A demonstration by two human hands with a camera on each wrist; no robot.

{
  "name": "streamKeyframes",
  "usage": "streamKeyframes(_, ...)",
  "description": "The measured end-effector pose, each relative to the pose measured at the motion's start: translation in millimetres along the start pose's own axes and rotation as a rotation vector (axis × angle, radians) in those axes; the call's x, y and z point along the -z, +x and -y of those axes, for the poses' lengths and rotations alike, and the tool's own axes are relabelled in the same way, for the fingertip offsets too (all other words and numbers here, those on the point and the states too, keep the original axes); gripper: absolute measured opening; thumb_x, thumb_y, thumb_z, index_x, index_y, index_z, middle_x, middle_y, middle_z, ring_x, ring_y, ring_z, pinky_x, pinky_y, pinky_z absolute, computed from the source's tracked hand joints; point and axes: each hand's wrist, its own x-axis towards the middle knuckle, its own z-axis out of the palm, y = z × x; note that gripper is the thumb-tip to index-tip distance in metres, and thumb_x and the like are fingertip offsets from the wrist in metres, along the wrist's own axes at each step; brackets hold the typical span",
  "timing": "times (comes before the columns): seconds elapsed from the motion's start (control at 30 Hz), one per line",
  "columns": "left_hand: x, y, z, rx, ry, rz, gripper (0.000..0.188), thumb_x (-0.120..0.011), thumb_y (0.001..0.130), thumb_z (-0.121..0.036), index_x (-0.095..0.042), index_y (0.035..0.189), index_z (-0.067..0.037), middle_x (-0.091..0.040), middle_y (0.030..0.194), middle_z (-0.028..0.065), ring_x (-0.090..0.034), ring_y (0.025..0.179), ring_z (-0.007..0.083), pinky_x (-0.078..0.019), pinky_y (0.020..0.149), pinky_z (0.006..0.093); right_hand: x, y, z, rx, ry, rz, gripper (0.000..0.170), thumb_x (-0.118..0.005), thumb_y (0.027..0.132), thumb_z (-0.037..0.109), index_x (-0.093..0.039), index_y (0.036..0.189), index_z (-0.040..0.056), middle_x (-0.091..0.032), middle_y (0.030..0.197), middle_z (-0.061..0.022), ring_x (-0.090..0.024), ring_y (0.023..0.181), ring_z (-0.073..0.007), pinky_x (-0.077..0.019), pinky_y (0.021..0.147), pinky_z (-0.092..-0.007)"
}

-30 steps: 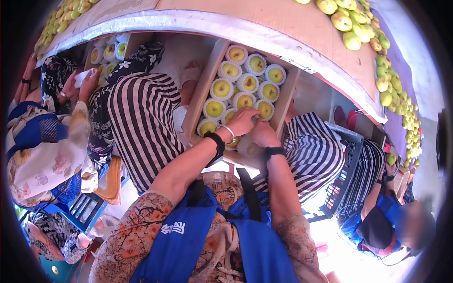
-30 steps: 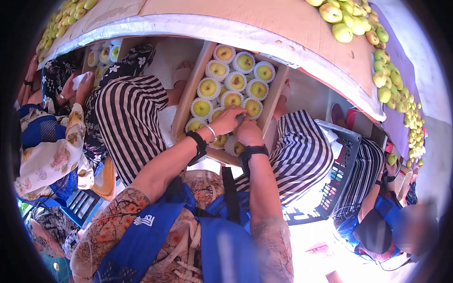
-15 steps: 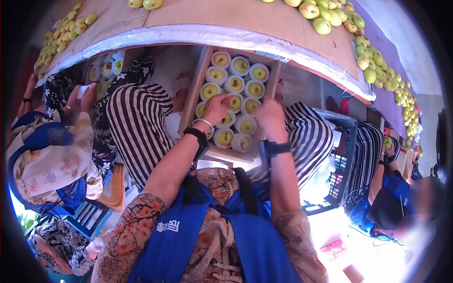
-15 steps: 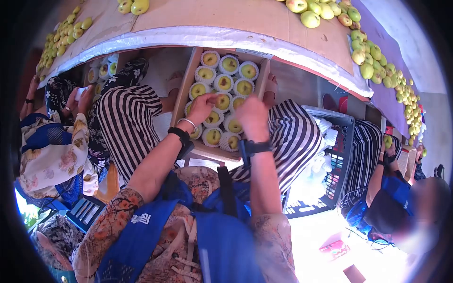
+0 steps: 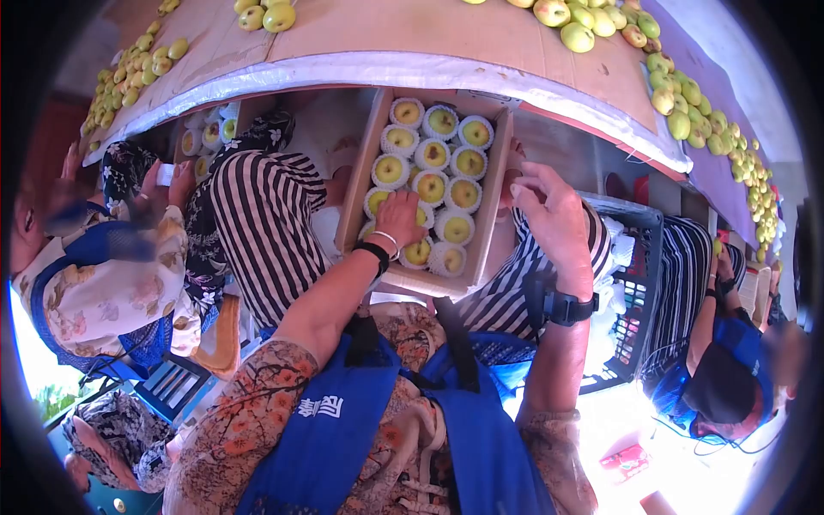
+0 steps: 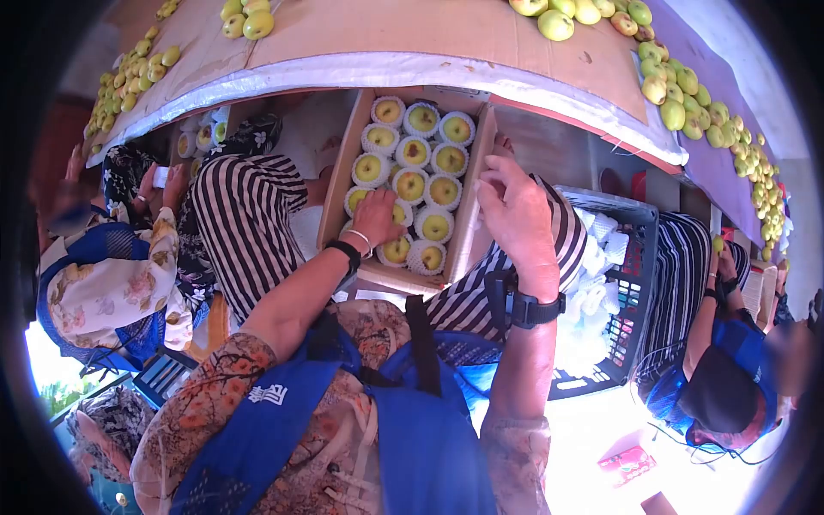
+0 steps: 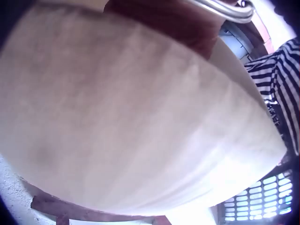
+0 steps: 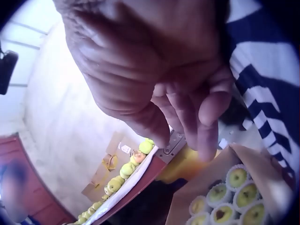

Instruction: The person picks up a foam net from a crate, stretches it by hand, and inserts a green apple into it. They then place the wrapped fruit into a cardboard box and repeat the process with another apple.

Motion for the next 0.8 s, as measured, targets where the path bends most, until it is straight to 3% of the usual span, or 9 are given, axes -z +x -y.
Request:
streamKeyframes(0.1,6.0,5.2,2.6,0.037,-0.16,-0.063,0.059,-0.083,0.066,-0.029,-0.06,0.113,-0.001,-0.06,0.116,0.0175,-0.055,0.112,0.0369,-0.0454,0.095,0.0454,0.8,2.0,0.1,-0.087,0.242,0.076,0.036,-0.063,0.091,0.01,-0.058,0.124,-0.0022,-0.072,0.101,-0.0112,-0.069,0.085,-0.0161,-0.054,0.07,-0.0288)
streamKeyframes(0.2,49.6,22.6,-4.3,0.122,-0.508,0.025,0.051,-0.078,0.073,-0.026,-0.062,0.112,0.002,-0.066,0.108,0.0208,-0.062,0.103,0.037,-0.0502,0.089,0.0435,10.9,4.7,7.5,-0.076,0.501,0.107,0.041,-0.061,0.093,0.011,-0.053,0.129,-0.0048,-0.07,0.109,-0.0126,-0.069,0.087,-0.0166,-0.0522,0.071,-0.0273)
streamKeyframes(0.3,77.9,42.8,-4.4,0.108,-0.744,-0.244,0.036,-0.069,0.083,-0.018,-0.063,0.112,0.003,-0.07,0.095,0.0191,-0.068,0.087,0.0281,-0.0536,0.077,0.0373,12.4,6.0,13.6,-0.104,0.767,0.04,0.042,-0.058,0.095,0.012,-0.05,0.131,-0.0071,-0.07,0.108,-0.0148,-0.068,0.09,-0.0169,-0.0502,0.071,-0.0251)
streamKeyframes(0.37,130.1,36.1,-19.8,0.082,-1.099,-0.262,0.026,-0.06,0.092,-0.012,-0.063,0.115,0.001,-0.07,0.088,0.0125,-0.067,0.08,0.0167,-0.0527,0.07,0.0304,11.2,12.8,-0.2,-0.058,0.945,0.056,0.042,-0.055,0.096,0.012,-0.049,0.134,-0.0057,-0.068,0.112,-0.0171,-0.068,0.096,-0.019,-0.0488,0.076,-0.0251)
streamKeyframes(0.43,175.0,14.9,-39.1,-0.06,-1.176,-0.473,0.023,-0.056,0.097,-0.011,-0.062,0.115,0.001,-0.063,0.076,0.0014,-0.057,0.067,0.0072,-0.0476,0.062,0.0227,6.5,17.0,-4.7,-0.057,1.079,0.061,0.046,-0.057,0.096,0.014,-0.047,0.137,-0.005,-0.068,0.113,-0.017,-0.068,0.095,-0.0193,-0.0486,0.075,-0.026)
streamKeyframes(0.5,216.8,-20.4,-55.7,-0.21,-1.416,-0.585,0.02,-0.056,0.099,-0.014,-0.064,0.112,0.0,-0.056,0.071,-0.0022,-0.05,0.06,0.0042,-0.0413,0.055,0.0204,-0.3,21.2,-6.4,-0.073,1.064,0.067,0.05,-0.059,0.096,0.016,-0.044,0.14,-0.0039,-0.067,0.114,-0.0156,-0.067,0.095,-0.0185,-0.0483,0.075,-0.0257)
streamKeyframes(0.57,259.8,-62.5,-68.9,-0.308,-1.459,-0.697,0.016,-0.054,0.099,-0.011,-0.061,0.11,-0.001,-0.05,0.069,-0.0052,-0.044,0.057,0.0009,-0.0356,0.051,0.0176,-8.5,28.6,-9.2,-0.025,1.099,0.126,0.056,-0.061,0.095,0.018,-0.042,0.142,-0.0031,-0.067,0.114,-0.0133,-0.066,0.094,-0.0168,-0.0484,0.076,-0.0252)
streamKeyframes(0.7,331.0,-139.0,-65.5,-0.589,-1.506,-1.076,0.026,-0.051,0.101,-0.01,-0.053,0.124,0.002,-0.048,0.068,-0.0065,-0.039,0.054,-0.0003,-0.031,0.048,0.0175,-14.2,32.8,12.2,0.036,1.085,0.276,0.064,-0.062,0.095,0.026,-0.036,0.146,-0.0037,-0.063,0.116,-0.0061,-0.058,0.094,-0.0105,-0.046,0.074,-0.0196)
streamKeyframes(0.8,362.6,-188.0,-48.3,-0.754,-1.26,-1.373,0.028,-0.047,0.101,-0.007,-0.052,0.127,0.004,-0.048,0.069,-0.0069,-0.037,0.053,-0.0008,-0.0304,0.048,0.017,-24.1,47.8,7.8,-0.02,1.174,0.257,0.061,-0.06,0.096,0.023,-0.037,0.144,-0.0051,-0.062,0.114,-0.0064,-0.056,0.093,-0.0112,-0.045,0.073,-0.019)
